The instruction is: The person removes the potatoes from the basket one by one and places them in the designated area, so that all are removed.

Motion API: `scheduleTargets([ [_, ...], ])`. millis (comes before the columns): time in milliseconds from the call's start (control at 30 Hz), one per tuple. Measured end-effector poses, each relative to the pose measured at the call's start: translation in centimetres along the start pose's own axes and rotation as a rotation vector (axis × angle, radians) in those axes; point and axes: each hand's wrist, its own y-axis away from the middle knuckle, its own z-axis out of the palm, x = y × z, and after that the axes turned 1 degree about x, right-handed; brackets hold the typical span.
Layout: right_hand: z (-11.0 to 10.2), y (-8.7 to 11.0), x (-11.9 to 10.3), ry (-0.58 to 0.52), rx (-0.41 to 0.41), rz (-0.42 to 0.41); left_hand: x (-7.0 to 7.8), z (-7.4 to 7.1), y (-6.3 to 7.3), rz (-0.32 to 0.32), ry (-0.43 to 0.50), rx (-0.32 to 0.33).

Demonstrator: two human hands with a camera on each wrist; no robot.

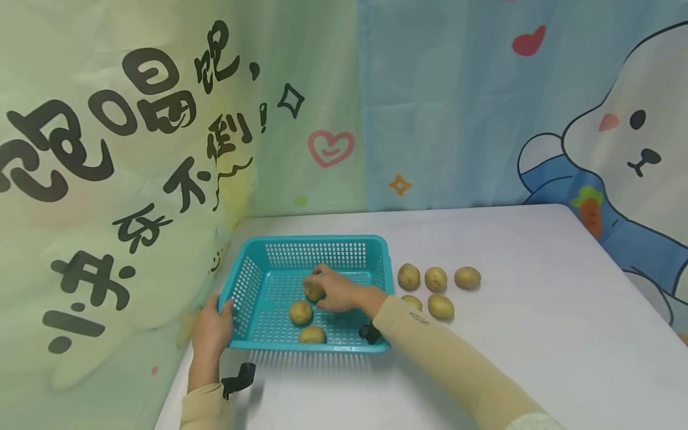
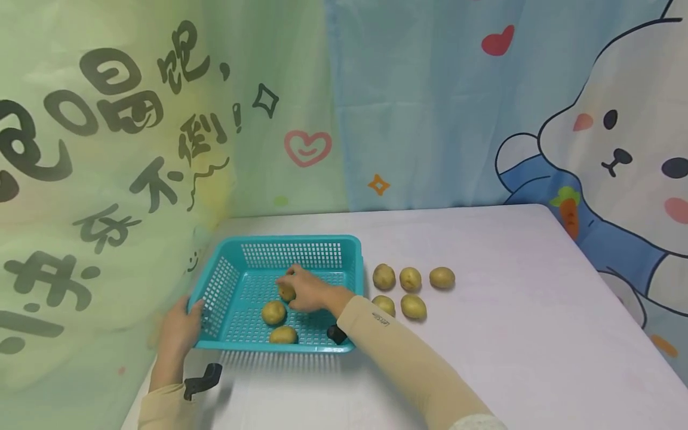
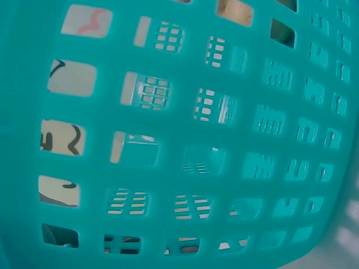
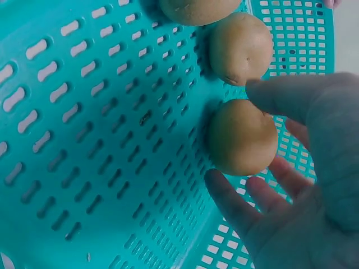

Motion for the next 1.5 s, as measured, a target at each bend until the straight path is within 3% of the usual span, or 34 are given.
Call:
scheduleTargets([
  [267,-0.4,0.1,-0.1,-0.029,0.106,0.035,0.6,-0.2,-0.3,0.002,-0.005,0.005],
  [500,-0.1,0.2,0.1,-0.127,0.054,0.039,0.8,-0.1,-0.2,-0.004,0.008,0.019],
  [700,-0.1,0.3,0.3,-0.108,0.075,0.073,0.6,0.3,0.0,-0.002,0.008,0.025],
  [900,0.0,0.6,0.5,-0.039,-0.016,0.09,0.4,0.4,0.0,0.009,0.002,0.021],
  [1067,-0.1,0.6,0.5,0.022,-0.073,0.045,0.1,0.2,-0.3,0.01,-0.004,-0.003],
  [1233,-0.8,0.5,0.0,0.006,-0.026,-0.004,0.0,-0.1,-0.2,0.0,-0.007,-0.014],
  [1500,-4.0,1.8,-0.5,-0.042,0.07,-0.067,0.1,0.0,-0.1,-0.012,0.01,-0.006],
])
